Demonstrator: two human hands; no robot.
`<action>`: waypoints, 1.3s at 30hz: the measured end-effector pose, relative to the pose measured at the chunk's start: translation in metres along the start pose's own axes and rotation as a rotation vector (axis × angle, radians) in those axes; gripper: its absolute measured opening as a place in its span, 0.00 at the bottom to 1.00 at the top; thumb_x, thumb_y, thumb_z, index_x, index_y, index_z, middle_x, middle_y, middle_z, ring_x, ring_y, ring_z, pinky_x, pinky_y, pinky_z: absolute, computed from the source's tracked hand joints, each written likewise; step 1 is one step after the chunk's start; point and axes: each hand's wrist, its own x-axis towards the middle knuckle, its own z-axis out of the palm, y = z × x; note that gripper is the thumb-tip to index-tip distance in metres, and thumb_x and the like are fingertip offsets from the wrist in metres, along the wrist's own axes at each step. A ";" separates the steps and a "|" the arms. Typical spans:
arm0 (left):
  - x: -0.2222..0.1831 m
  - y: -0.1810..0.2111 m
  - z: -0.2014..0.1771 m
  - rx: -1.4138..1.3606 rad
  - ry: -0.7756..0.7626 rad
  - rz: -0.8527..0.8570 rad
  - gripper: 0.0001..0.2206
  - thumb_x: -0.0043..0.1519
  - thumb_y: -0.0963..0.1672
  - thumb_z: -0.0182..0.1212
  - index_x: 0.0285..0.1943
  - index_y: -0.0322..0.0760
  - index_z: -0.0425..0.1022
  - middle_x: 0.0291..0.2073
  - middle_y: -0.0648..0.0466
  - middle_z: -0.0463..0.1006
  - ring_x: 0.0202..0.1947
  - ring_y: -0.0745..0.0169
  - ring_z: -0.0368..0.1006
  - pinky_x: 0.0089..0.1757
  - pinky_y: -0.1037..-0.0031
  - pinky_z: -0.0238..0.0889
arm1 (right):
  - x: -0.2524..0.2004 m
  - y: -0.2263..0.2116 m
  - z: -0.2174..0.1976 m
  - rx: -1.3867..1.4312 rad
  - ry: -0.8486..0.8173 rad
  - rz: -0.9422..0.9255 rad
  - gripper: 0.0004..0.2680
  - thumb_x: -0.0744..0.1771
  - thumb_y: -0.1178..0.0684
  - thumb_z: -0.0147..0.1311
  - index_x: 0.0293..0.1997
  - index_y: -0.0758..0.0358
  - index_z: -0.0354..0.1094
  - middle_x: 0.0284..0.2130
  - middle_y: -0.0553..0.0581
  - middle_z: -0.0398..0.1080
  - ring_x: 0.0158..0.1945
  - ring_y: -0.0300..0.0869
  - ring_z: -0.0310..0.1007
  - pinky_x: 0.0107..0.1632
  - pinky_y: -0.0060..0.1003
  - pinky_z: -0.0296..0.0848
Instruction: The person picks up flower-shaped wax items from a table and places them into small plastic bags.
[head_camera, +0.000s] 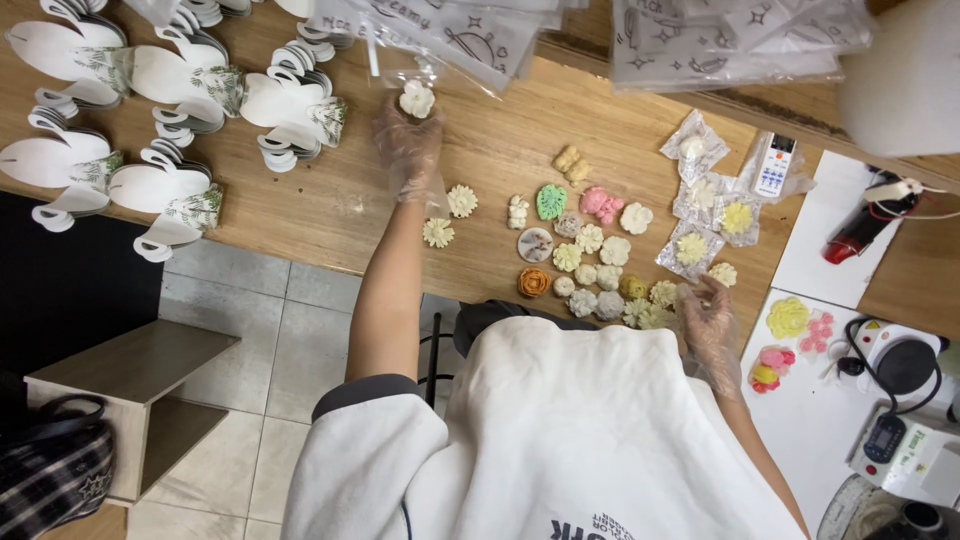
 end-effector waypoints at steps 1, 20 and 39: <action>-0.001 -0.011 0.000 0.004 -0.012 0.002 0.28 0.49 0.47 0.75 0.61 0.43 0.75 0.51 0.48 0.79 0.55 0.49 0.72 0.53 0.63 0.69 | -0.001 -0.011 0.002 0.001 0.005 0.012 0.20 0.68 0.48 0.59 0.66 0.66 0.60 0.43 0.55 0.69 0.39 0.37 0.69 0.39 0.32 0.71; -0.221 -0.033 -0.004 -0.223 -0.279 -0.027 0.30 0.56 0.49 0.72 0.66 0.36 0.66 0.46 0.52 0.70 0.48 0.59 0.70 0.49 0.67 0.71 | 0.002 -0.125 0.026 -0.037 -0.003 -0.282 0.13 0.70 0.51 0.60 0.59 0.63 0.68 0.40 0.55 0.73 0.39 0.37 0.73 0.44 0.34 0.75; -0.275 -0.102 -0.017 -0.426 -0.410 -0.245 0.14 0.60 0.40 0.68 0.53 0.32 0.75 0.45 0.52 0.79 0.44 0.68 0.75 0.45 0.79 0.70 | 0.065 -0.059 -0.013 -0.378 0.375 -0.369 0.11 0.67 0.57 0.60 0.56 0.59 0.69 0.44 0.58 0.72 0.38 0.46 0.76 0.35 0.40 0.76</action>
